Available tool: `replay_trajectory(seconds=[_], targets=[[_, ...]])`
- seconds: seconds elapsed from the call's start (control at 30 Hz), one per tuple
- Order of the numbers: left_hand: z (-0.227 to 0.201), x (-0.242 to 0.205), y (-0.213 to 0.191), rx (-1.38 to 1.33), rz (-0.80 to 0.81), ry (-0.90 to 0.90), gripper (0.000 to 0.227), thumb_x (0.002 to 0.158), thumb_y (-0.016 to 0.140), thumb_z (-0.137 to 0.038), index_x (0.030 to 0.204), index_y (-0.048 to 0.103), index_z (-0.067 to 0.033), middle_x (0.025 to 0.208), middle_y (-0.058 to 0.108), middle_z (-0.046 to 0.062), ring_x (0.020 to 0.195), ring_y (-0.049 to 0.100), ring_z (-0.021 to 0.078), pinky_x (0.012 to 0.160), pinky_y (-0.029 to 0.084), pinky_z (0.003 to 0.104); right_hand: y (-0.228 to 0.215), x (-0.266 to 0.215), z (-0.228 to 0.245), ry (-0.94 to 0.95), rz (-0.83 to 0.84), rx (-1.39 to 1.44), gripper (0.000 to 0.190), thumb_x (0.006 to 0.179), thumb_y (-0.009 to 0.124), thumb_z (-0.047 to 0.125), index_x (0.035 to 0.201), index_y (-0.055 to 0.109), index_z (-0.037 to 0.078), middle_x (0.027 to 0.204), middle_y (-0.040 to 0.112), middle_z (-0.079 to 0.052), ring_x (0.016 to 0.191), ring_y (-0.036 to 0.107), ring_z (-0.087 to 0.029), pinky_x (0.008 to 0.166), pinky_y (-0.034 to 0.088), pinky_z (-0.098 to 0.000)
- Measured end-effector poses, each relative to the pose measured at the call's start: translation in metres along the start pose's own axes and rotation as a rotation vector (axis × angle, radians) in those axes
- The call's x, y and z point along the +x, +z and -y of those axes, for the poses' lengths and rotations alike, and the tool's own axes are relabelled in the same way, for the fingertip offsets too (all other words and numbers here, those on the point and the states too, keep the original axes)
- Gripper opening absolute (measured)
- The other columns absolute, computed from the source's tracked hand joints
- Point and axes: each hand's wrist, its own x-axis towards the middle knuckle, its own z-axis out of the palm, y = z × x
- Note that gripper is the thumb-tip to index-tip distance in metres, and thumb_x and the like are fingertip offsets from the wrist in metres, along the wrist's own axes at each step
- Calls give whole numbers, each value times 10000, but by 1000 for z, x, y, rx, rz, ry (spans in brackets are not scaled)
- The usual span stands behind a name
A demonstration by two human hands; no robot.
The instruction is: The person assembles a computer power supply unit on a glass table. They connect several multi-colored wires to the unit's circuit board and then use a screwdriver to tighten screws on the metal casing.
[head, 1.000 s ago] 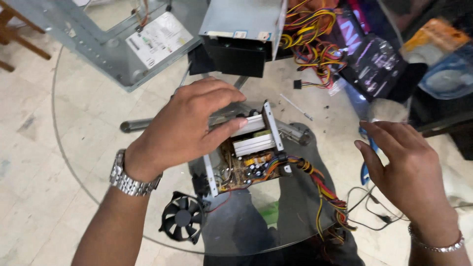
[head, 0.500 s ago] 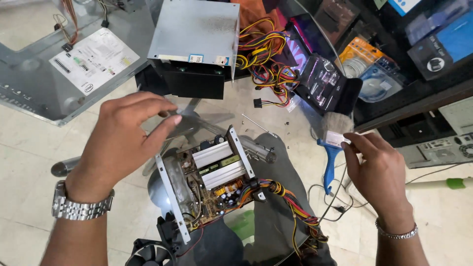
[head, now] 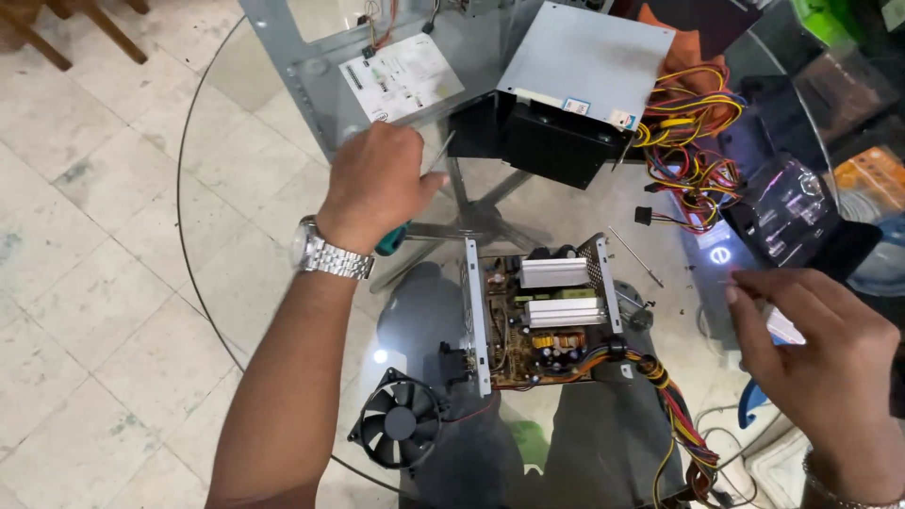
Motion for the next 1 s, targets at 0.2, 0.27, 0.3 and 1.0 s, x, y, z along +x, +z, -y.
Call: replay_trajectory(seconds=[0.2,0.27,0.3,1.0], targets=[[14,18,41,41,87,-14,47,764,666,15,777,628,-10,794,623,175,644,660,429,452,531,486,5,67,43,-207,-22,205,51,987,734,-24,974,708,-66,959,738,-168,809,697,-252,784,559,-331],[11,15,32,32,108,-12,54,740,661,24,765,623,-6,793,626,173,661,657,424,457,525,486,15,81,44,-257,-38,214,49,991,730,-16,990,716,-63,973,740,-168,821,704,-259,791,564,-337],[12,12,27,20,136,-13,63,716,655,32,752,618,-2,792,629,171,678,655,419,461,518,486,22,90,45,-304,-47,225,54,995,727,-8,1007,723,-60,987,743,-167,833,712,-266,798,569,-343],[-124,-66,-48,-1144,-346,323,144,987,641,-47,1070,558,36,1099,724,200,943,798,262,812,682,287,56,78,28,-397,-14,725,548,965,793,152,1367,448,11,1498,496,-332,1420,597,-492,1213,564,-531]])
